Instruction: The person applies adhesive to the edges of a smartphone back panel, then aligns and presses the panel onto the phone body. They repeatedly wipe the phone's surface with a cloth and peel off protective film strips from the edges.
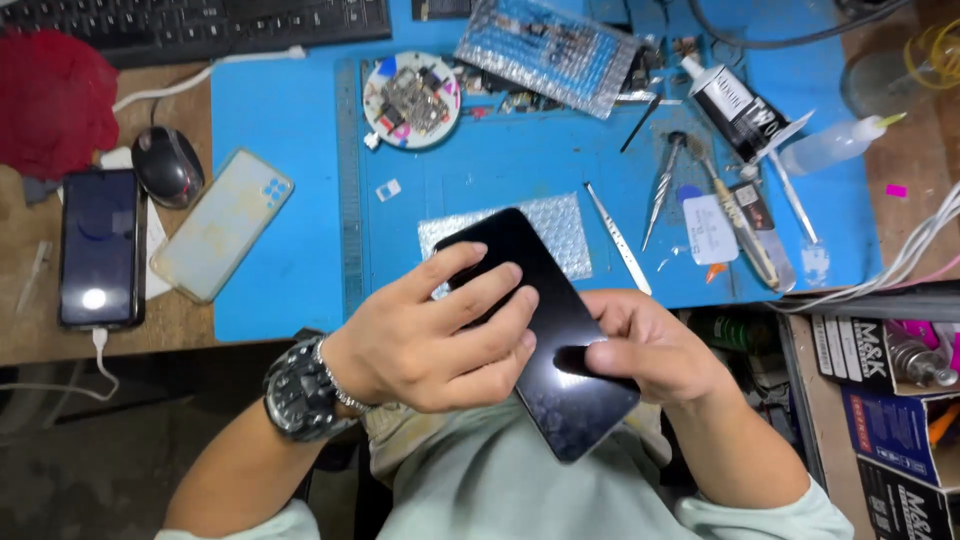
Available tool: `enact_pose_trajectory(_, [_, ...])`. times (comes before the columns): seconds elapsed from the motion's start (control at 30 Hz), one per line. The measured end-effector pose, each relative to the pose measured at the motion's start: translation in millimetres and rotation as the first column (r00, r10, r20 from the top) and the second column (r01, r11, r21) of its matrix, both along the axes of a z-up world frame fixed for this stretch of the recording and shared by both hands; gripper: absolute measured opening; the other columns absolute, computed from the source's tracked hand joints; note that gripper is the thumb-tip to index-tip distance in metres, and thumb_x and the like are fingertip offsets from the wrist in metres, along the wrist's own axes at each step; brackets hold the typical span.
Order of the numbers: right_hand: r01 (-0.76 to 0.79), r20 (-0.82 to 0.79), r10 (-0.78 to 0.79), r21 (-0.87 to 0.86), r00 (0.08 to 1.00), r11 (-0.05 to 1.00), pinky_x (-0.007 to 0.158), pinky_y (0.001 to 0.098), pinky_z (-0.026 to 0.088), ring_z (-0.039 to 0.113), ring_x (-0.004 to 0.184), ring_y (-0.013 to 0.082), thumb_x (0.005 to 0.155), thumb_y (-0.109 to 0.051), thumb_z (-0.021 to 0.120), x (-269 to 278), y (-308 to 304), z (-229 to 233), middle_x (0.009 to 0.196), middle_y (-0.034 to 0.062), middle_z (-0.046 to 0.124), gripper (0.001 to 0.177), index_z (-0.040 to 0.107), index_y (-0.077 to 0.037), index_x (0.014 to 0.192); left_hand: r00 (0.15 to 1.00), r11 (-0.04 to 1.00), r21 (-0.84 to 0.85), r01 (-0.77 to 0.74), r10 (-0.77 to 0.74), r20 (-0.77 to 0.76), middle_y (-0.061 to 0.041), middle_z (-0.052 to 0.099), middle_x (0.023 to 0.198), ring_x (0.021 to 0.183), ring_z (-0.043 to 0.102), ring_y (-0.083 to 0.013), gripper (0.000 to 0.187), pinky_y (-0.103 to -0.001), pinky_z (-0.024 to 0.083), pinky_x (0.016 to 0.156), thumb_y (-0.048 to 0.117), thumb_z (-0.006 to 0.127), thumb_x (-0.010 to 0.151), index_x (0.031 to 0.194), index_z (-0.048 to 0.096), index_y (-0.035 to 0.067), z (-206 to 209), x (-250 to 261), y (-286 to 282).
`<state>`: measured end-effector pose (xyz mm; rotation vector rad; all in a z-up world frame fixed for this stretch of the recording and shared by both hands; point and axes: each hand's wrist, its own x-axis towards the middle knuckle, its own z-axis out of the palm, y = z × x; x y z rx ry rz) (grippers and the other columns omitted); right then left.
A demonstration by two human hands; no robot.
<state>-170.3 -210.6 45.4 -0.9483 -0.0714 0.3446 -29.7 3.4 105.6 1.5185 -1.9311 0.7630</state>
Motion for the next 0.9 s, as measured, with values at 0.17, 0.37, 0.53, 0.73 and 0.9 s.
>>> enact_pose_trajectory(0.17, [0.072, -0.106, -0.078, -0.062, 0.991, 0.995, 0.062, 0.0267, 0.054, 0.069, 0.071, 0.0167, 0.086, -0.019, 0.082, -9, 11, -4, 0.086, 0.0082, 0.073, 0.034, 0.066, 0.003, 0.106, 0.998, 0.999, -0.039, 0.003, -0.006, -0.059, -0.013, 0.073, 0.102, 0.094, 0.073, -0.0324, 0.009, -0.052, 0.054, 0.091, 0.007, 0.059, 0.101, 0.094, 0.063, 0.009, -20, 2, 5])
enact_pose_trajectory(0.37, [0.117, -0.153, -0.125, -0.060, 0.980, 0.991, 0.063, 0.0292, 0.057, 0.071, 0.074, 0.0190, 0.086, -0.017, 0.081, -7, 19, 6, 0.089, 0.0104, 0.074, 0.037, 0.065, 0.005, 0.112, 0.991, 0.995, -0.087, -0.042, 0.030, -0.133, -0.009, 0.077, 0.109, 0.103, 0.071, -0.0360, 0.008, -0.054, 0.041, 0.098, 0.010, 0.058, 0.103, 0.100, 0.066, 0.010, -36, 4, 9])
enact_pose_trajectory(0.53, [0.208, -0.118, -0.228, -0.161, 0.966, 0.965, 0.058, 0.0250, 0.052, 0.066, 0.068, 0.0147, 0.088, -0.017, 0.077, -2, 19, 5, 0.080, 0.0061, 0.070, 0.025, 0.064, 0.000, 0.100, 0.873, 0.960, -0.031, -0.277, 0.238, -0.426, -0.017, 0.059, 0.133, 0.114, 0.054, -0.0363, 0.026, -0.047, 0.054, 0.096, 0.004, 0.050, 0.105, 0.124, 0.068, 0.011, -55, -24, 18])
enact_pose_trajectory(0.73, [0.250, -0.113, -0.285, -0.252, 0.952, 0.935, 0.057, 0.0264, 0.055, 0.066, 0.068, 0.0136, 0.089, -0.015, 0.076, 7, 21, 7, 0.081, 0.0041, 0.071, 0.018, 0.065, -0.003, 0.096, -0.384, 0.998, 0.017, 0.067, 0.041, -0.922, -0.015, 0.066, 0.083, 0.063, 0.058, -0.0160, 0.055, -0.028, 0.054, 0.059, 0.031, 0.059, 0.099, 0.140, 0.043, -0.002, -59, -47, 24])
enact_pose_trajectory(0.9, [0.221, -0.087, -0.258, -0.299, 0.962, 0.928, 0.057, 0.0308, 0.058, 0.064, 0.068, 0.0145, 0.087, -0.020, 0.077, 12, 29, 13, 0.076, 0.0013, 0.063, 0.022, 0.061, -0.005, 0.092, -0.551, 0.995, 0.060, 0.075, 0.092, -0.830, -0.003, 0.052, 0.071, 0.050, 0.056, -0.0127, 0.042, -0.025, 0.051, 0.040, 0.028, 0.074, 0.088, 0.113, 0.054, 0.000, -46, -46, 11])
